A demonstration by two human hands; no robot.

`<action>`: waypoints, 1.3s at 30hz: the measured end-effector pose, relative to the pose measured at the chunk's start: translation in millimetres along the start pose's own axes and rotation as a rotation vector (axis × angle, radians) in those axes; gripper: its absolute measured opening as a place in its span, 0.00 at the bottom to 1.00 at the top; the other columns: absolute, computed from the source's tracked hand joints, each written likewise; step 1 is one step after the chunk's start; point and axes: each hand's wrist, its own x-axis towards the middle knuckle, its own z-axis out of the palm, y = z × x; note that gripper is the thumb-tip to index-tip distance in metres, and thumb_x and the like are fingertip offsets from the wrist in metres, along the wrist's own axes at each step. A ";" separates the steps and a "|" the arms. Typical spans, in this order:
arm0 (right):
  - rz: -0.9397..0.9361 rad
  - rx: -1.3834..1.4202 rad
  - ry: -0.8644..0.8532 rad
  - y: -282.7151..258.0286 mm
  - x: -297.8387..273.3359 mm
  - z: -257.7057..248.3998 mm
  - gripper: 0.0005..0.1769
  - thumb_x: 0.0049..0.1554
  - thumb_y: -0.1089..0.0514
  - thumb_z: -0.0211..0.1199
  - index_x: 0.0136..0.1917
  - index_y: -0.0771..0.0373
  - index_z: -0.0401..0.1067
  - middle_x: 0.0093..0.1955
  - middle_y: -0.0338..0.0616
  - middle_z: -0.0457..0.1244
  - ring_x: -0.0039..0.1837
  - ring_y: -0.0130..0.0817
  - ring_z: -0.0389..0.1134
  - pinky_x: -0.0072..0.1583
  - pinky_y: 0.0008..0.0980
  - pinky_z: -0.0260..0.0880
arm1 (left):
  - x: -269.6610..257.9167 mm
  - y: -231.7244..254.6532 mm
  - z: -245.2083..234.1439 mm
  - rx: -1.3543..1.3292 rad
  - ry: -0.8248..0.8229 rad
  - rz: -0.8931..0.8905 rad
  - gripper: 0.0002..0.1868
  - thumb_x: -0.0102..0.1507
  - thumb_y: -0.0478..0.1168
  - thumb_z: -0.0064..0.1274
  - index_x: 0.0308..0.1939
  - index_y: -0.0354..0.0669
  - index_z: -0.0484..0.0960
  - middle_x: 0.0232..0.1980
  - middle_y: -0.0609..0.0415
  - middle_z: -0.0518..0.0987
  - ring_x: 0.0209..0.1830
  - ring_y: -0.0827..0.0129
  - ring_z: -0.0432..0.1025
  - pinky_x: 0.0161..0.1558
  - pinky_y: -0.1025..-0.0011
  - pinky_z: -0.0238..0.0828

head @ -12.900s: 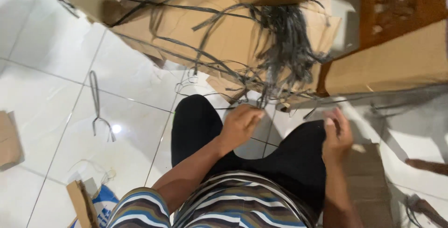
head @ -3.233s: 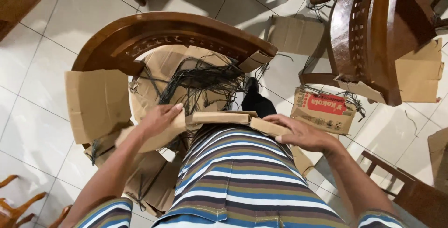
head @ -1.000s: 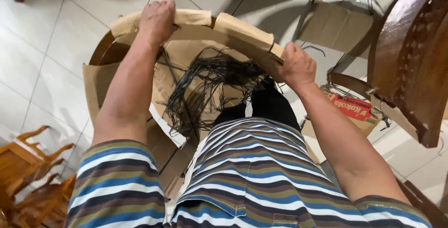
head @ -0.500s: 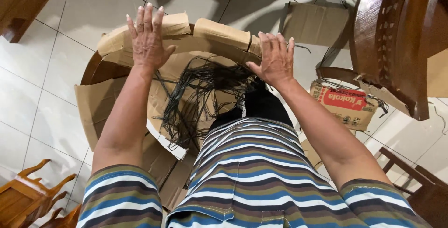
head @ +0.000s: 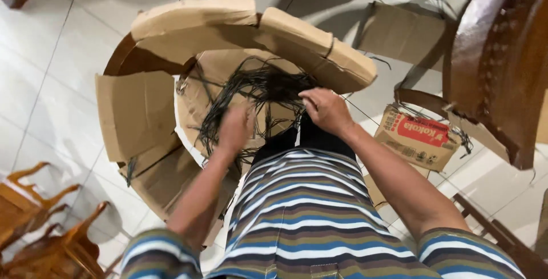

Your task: Wrapping wooden chairs with cardboard and securing them with plastic ties for transport

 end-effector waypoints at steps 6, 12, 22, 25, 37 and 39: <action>0.478 0.109 -0.559 11.9 39.9 63.1 0.24 0.66 0.51 0.50 0.74 0.52 0.67 0.61 0.55 0.69 0.61 0.58 0.71 0.60 0.60 0.72 | -210.2 -7.7 90.0 -0.287 -0.718 -0.800 0.22 0.70 0.64 0.41 0.60 0.66 0.81 0.56 0.57 0.84 0.58 0.62 0.78 0.60 0.63 0.76; 0.342 -0.044 -0.628 48.8 121.1 163.2 0.33 0.64 0.47 0.50 0.81 0.48 0.53 0.72 0.57 0.58 0.67 0.60 0.63 0.64 0.55 0.63 | -291.0 52.8 70.4 -0.431 -0.427 -1.120 0.24 0.65 0.53 0.49 0.62 0.48 0.77 0.53 0.53 0.84 0.50 0.60 0.80 0.50 0.66 0.76; 0.121 -0.319 -0.845 134.5 129.6 278.4 0.45 0.54 0.68 0.45 0.82 0.73 0.35 0.84 0.75 0.33 0.77 0.70 0.53 0.55 0.53 0.70 | -316.0 122.5 128.2 -0.649 -0.417 -1.417 0.23 0.69 0.54 0.38 0.59 0.49 0.79 0.53 0.50 0.86 0.51 0.55 0.80 0.52 0.64 0.75; 0.130 -0.214 -0.702 122.4 128.0 260.8 0.38 0.55 0.67 0.48 0.78 0.74 0.47 0.80 0.68 0.43 0.74 0.68 0.54 0.66 0.53 0.62 | -307.4 121.3 128.5 -0.623 -0.267 -1.335 0.20 0.68 0.50 0.43 0.59 0.49 0.78 0.51 0.50 0.85 0.47 0.55 0.80 0.50 0.63 0.75; -0.132 0.393 -0.509 -110.2 111.0 43.0 0.29 0.63 0.67 0.49 0.77 0.61 0.62 0.77 0.57 0.56 0.40 0.42 0.76 0.42 0.37 0.78 | -77.9 84.8 -56.4 -0.950 0.109 -1.031 0.29 0.69 0.61 0.44 0.68 0.50 0.77 0.66 0.44 0.78 0.70 0.50 0.69 0.72 0.53 0.62; -0.399 0.512 -0.503 -150.5 102.6 11.0 0.35 0.54 0.76 0.50 0.74 0.65 0.64 0.75 0.62 0.59 0.68 0.64 0.65 0.54 0.54 0.76 | -29.7 102.4 -111.1 -1.329 0.322 -0.902 0.36 0.73 0.57 0.38 0.77 0.37 0.62 0.74 0.42 0.70 0.77 0.56 0.61 0.75 0.52 0.54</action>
